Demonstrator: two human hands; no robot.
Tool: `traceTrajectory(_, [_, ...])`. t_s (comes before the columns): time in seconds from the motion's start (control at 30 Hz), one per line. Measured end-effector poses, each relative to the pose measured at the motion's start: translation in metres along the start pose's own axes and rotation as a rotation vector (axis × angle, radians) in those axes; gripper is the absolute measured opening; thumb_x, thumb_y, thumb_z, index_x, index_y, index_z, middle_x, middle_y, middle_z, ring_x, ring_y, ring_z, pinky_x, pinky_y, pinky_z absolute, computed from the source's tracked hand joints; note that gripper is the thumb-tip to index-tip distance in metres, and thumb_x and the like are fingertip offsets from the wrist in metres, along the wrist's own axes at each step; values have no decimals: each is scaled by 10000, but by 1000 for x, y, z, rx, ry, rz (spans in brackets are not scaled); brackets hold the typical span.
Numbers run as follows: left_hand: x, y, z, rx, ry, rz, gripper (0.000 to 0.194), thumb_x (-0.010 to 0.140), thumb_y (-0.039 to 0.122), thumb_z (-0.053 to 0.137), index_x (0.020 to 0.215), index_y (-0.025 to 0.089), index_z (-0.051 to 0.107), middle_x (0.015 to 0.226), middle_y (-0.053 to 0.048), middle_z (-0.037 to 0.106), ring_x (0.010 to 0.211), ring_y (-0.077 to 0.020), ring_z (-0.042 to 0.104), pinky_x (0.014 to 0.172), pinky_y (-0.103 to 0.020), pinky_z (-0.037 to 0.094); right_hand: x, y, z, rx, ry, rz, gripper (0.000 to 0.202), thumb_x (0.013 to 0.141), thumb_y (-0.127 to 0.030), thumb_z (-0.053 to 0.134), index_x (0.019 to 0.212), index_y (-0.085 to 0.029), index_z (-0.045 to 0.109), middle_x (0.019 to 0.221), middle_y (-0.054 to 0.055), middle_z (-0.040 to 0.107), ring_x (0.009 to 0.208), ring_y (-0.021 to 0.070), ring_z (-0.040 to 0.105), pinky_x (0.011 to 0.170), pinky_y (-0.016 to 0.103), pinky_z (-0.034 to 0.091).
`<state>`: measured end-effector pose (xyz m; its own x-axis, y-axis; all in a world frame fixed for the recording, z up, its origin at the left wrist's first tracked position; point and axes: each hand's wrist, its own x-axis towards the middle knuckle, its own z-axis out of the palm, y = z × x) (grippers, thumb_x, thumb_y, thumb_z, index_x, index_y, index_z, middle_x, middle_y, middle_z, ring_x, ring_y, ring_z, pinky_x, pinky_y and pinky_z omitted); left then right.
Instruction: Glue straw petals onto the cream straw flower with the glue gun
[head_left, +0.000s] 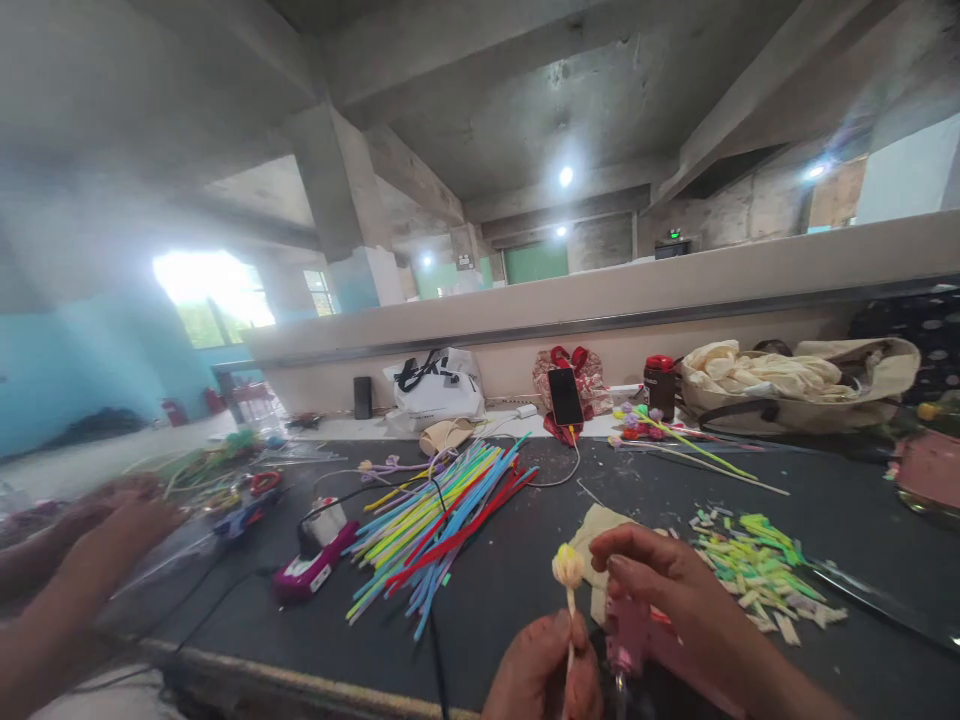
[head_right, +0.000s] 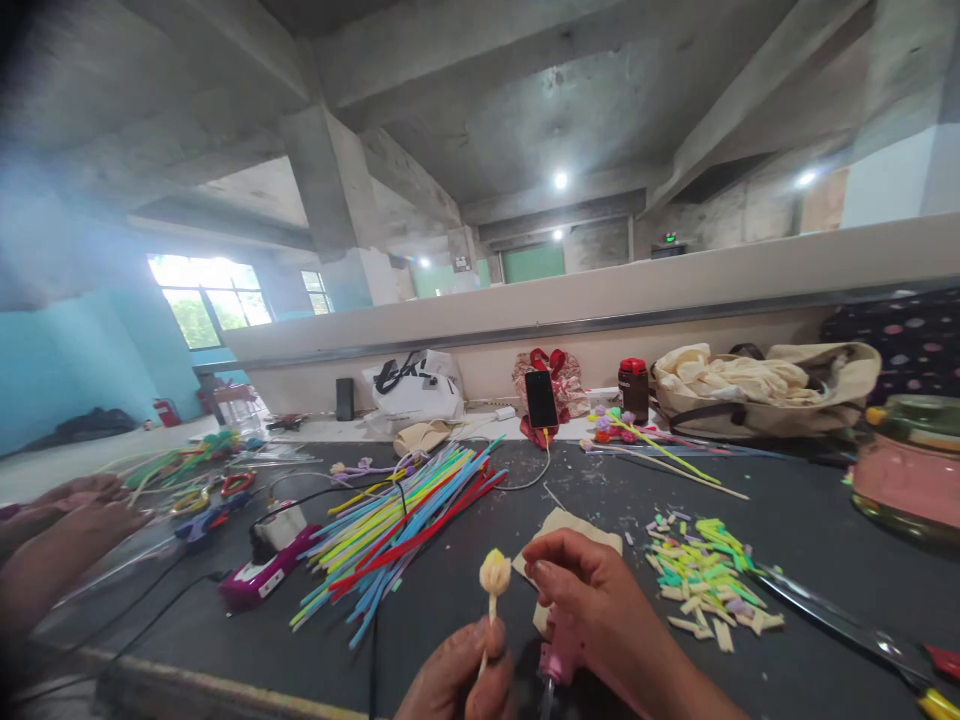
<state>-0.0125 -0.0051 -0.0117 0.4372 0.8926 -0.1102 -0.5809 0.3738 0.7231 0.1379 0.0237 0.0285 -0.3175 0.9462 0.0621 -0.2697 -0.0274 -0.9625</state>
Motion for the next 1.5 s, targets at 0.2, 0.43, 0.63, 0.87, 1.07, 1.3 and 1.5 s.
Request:
traceTrajectory(0.2, [0, -4, 4, 1, 95, 40, 305, 613, 401, 684, 558, 137, 541, 341, 54, 417, 299, -22, 307, 343, -149, 203, 3, 14, -7, -25, -61, -4, 191, 716, -343, 627, 819, -182, 615, 590, -32, 524, 510, 105, 511, 464, 213, 399])
traceTrajectory(0.43, [-2, 4, 4, 46, 96, 55, 252, 645, 379, 652, 617, 145, 564, 385, 60, 478, 261, 0, 253, 311, -152, 134, 5, 38, -12, -90, -110, 14, 227, 727, -385, 620, 809, -174, 608, 517, -67, 469, 398, 54, 415, 422, 191, 357])
traceTrajectory(0.63, [-4, 8, 2, 218, 166, 89, 304, 643, 425, 636, 586, 136, 561, 360, 42, 495, 281, -17, 272, 324, -171, 96, 2, 37, -11, -114, -123, 1, 244, 732, -410, 608, 782, -171, 595, 531, -63, 467, 414, 52, 410, 425, 185, 336])
traceTrajectory(0.87, [-10, 13, 4, 507, 255, 108, 431, 560, 567, 635, 584, 145, 557, 360, 42, 503, 300, -33, 250, 361, -201, 88, 3, 28, -7, -185, -117, -75, 415, 670, -400, 652, 1015, -201, 538, 730, -18, 540, 430, 68, 467, 414, 204, 368])
traceTrajectory(1.07, [-11, 15, 13, 786, 344, 234, 425, 601, 569, 577, 496, 162, 517, 362, 45, 471, 362, -59, 305, 413, -206, 201, -9, 1, 4, -380, -138, -113, 410, 667, -261, 652, 1051, -226, 514, 873, 4, 541, 610, 104, 469, 519, 208, 388])
traceTrajectory(1.3, [-15, 15, 21, 868, 328, 172, 293, 673, 401, 529, 474, 198, 460, 349, 66, 401, 344, -69, 287, 386, -211, 198, -6, -3, 0, -495, -258, -337, 264, 649, -200, 673, 888, -240, 569, 997, 11, 547, 1019, 229, 461, 851, 311, 348])
traceTrajectory(1.5, [-18, 17, 25, 804, 280, 160, 312, 649, 452, 559, 494, 191, 487, 359, 67, 405, 342, -63, 261, 384, -217, 172, -5, -5, -3, -488, -277, -392, 154, 678, -209, 660, 797, -215, 562, 936, 20, 556, 950, 209, 501, 808, 310, 370])
